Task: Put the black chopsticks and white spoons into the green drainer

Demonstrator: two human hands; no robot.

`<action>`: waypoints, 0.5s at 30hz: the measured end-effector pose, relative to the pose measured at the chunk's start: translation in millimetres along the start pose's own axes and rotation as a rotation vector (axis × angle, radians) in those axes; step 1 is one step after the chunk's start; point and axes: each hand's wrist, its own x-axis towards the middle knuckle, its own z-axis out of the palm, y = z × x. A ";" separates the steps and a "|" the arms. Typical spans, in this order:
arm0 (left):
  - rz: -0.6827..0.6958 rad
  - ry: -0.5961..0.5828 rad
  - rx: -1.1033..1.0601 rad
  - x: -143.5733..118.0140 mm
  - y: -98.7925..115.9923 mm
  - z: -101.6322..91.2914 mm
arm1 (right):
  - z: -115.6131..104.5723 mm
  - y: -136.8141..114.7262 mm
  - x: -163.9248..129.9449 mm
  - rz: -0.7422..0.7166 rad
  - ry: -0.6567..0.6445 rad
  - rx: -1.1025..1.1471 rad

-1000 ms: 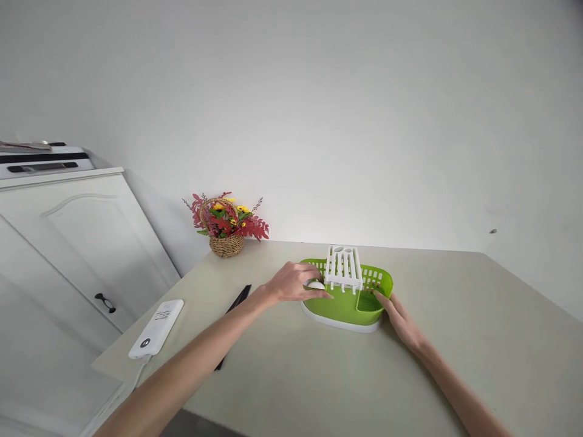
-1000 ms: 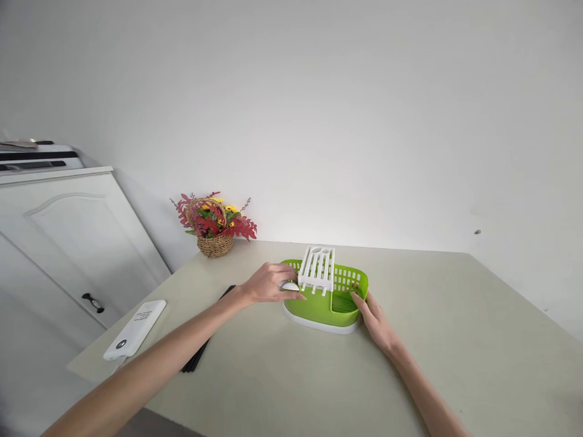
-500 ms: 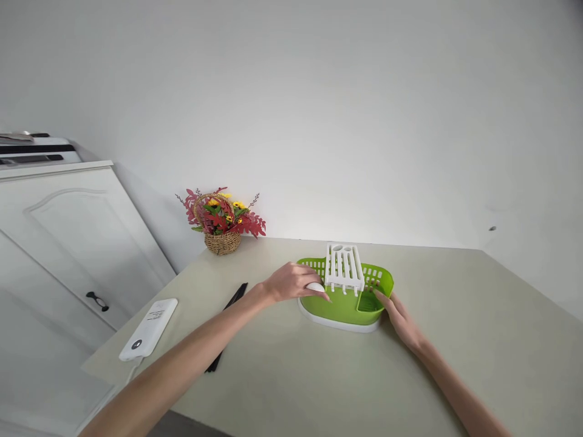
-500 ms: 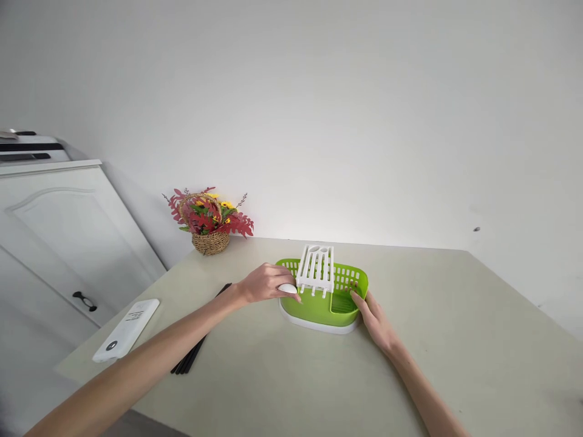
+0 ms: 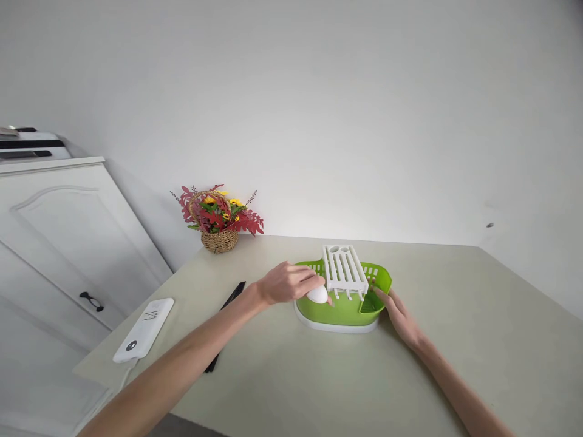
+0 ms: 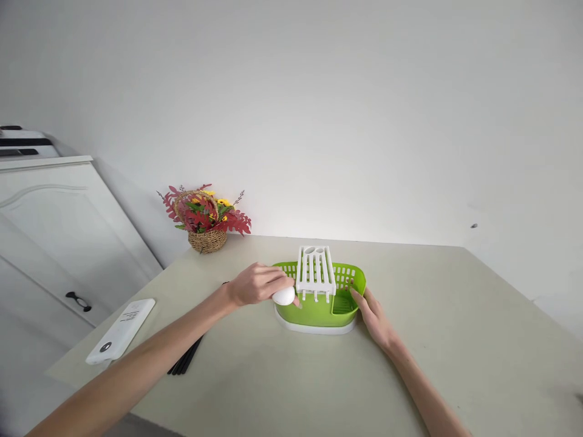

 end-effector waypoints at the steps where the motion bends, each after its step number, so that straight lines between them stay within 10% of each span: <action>1: -0.032 0.019 -0.024 0.3 0.8 -4.2 | -0.3 0.2 -0.2 0.000 -0.002 -0.005; 15: -0.792 0.700 -0.261 4.2 -31.4 -25.6 | -1.4 2.8 0.0 -0.006 0.008 0.003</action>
